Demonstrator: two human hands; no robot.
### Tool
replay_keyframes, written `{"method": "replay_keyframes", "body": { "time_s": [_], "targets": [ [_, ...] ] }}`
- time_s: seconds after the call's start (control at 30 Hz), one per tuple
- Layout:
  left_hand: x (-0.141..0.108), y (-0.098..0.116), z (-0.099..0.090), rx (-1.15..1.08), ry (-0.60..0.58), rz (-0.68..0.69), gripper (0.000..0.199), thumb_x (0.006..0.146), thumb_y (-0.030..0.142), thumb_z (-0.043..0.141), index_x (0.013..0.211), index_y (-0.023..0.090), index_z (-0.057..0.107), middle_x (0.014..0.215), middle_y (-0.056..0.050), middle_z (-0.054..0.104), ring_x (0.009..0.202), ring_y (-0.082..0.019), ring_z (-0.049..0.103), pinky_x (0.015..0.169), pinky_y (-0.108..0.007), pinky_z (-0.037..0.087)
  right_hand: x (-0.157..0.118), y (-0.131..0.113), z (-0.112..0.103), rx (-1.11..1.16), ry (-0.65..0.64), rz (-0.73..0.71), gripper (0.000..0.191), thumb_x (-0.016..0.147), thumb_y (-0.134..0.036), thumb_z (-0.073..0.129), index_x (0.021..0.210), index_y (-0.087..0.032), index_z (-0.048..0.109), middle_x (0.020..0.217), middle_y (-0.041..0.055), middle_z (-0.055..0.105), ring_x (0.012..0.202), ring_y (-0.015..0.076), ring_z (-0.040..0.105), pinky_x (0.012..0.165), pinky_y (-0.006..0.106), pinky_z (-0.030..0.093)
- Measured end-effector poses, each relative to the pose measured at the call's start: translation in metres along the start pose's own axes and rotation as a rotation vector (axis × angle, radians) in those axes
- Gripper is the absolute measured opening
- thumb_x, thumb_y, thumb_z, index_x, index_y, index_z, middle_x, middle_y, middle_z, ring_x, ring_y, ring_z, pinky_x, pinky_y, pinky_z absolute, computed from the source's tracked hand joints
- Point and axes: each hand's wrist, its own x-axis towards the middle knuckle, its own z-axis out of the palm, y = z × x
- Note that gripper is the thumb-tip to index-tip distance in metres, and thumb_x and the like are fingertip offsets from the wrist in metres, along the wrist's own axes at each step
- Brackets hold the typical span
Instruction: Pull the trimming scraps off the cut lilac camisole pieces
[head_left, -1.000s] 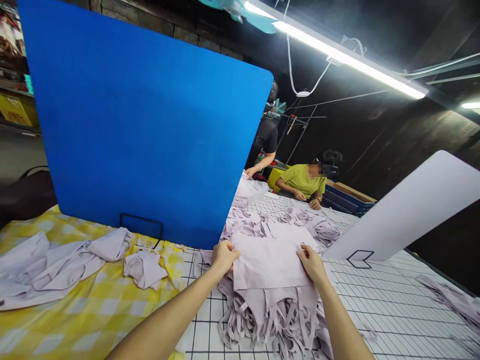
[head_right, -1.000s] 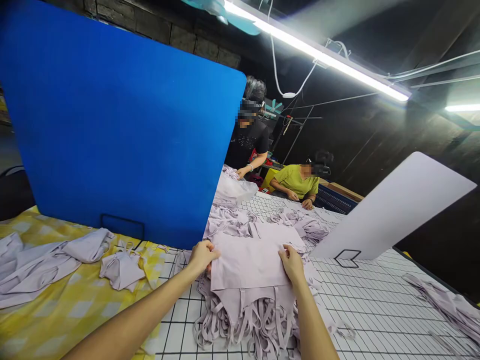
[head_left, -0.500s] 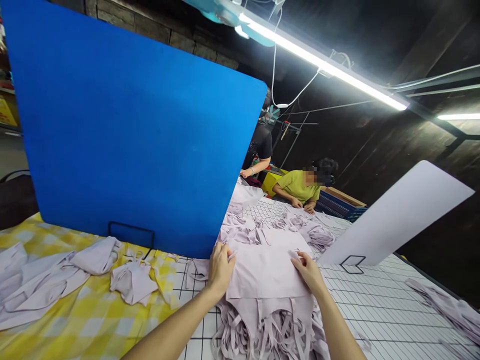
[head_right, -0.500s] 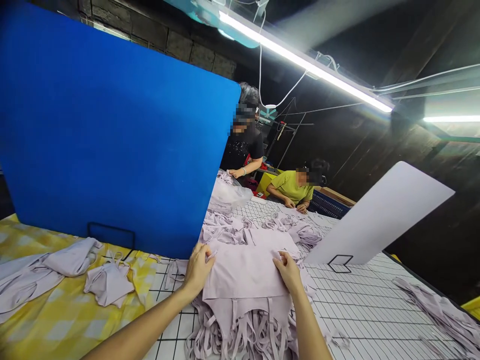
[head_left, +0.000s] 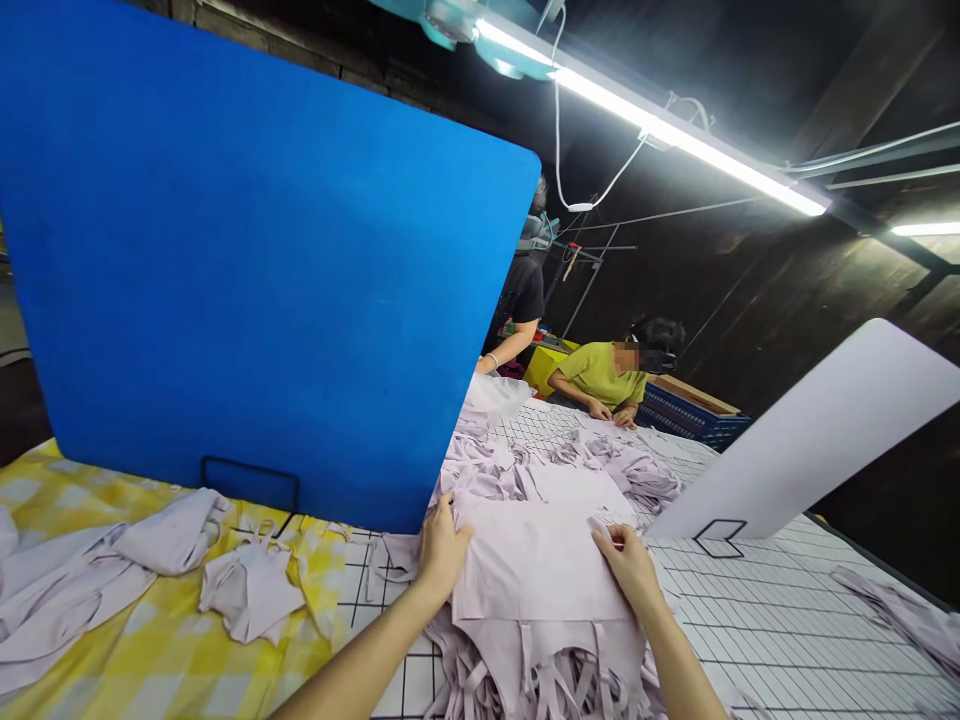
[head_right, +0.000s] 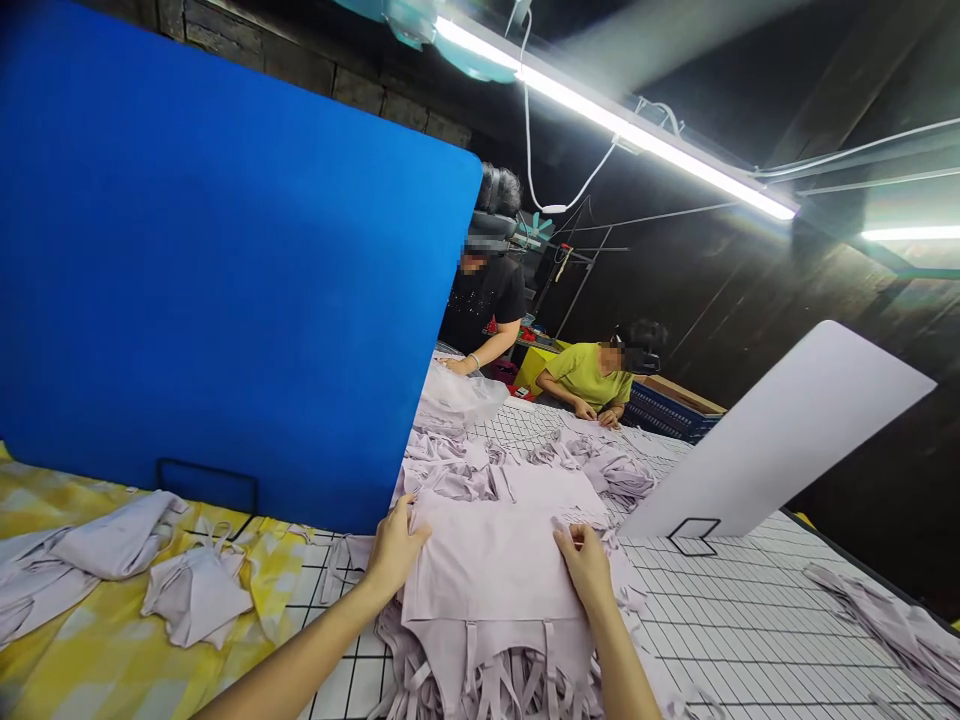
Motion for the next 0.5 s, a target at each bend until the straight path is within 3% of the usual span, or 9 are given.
{"method": "replay_keyframes", "body": {
  "time_s": [0.1, 0.27, 0.5],
  "targets": [
    [0.002, 0.004, -0.003, 0.069, -0.043, -0.076, 0.031, 0.068, 0.013, 0.063, 0.098, 0.011, 0.056, 0.103, -0.012, 0.061, 0.101, -0.023, 0.055, 0.085, -0.029, 0.040, 0.001, 0.000, -0.002, 0.001, -0.048, 0.033, 0.040, 0.056, -0.055, 0.053, 0.070, -0.019, 0.050, 0.061, 0.0018, 0.056, 0.059, 0.0193, 0.053, 0.055, 0.029, 0.040],
    [-0.008, 0.006, -0.001, 0.140, 0.014, 0.069, 0.018, 0.073, 0.012, 0.058, 0.091, 0.016, 0.057, 0.102, -0.007, 0.060, 0.100, -0.020, 0.055, 0.084, -0.027, 0.040, -0.003, -0.002, -0.003, -0.030, -0.085, -0.016, 0.036, 0.060, -0.056, 0.051, 0.056, -0.021, 0.043, 0.052, -0.0045, 0.043, 0.053, 0.0127, 0.041, 0.051, 0.025, 0.034],
    [0.014, 0.012, -0.003, 0.330, -0.069, -0.002, 0.012, 0.080, 0.023, 0.056, 0.090, 0.016, 0.059, 0.091, -0.008, 0.066, 0.088, -0.020, 0.060, 0.068, -0.025, 0.039, 0.006, -0.003, 0.003, -0.174, -0.010, -0.016, 0.035, 0.061, -0.055, 0.042, 0.057, -0.021, 0.045, 0.055, -0.0001, 0.051, 0.058, 0.0170, 0.047, 0.055, 0.027, 0.037]
  ]
}}
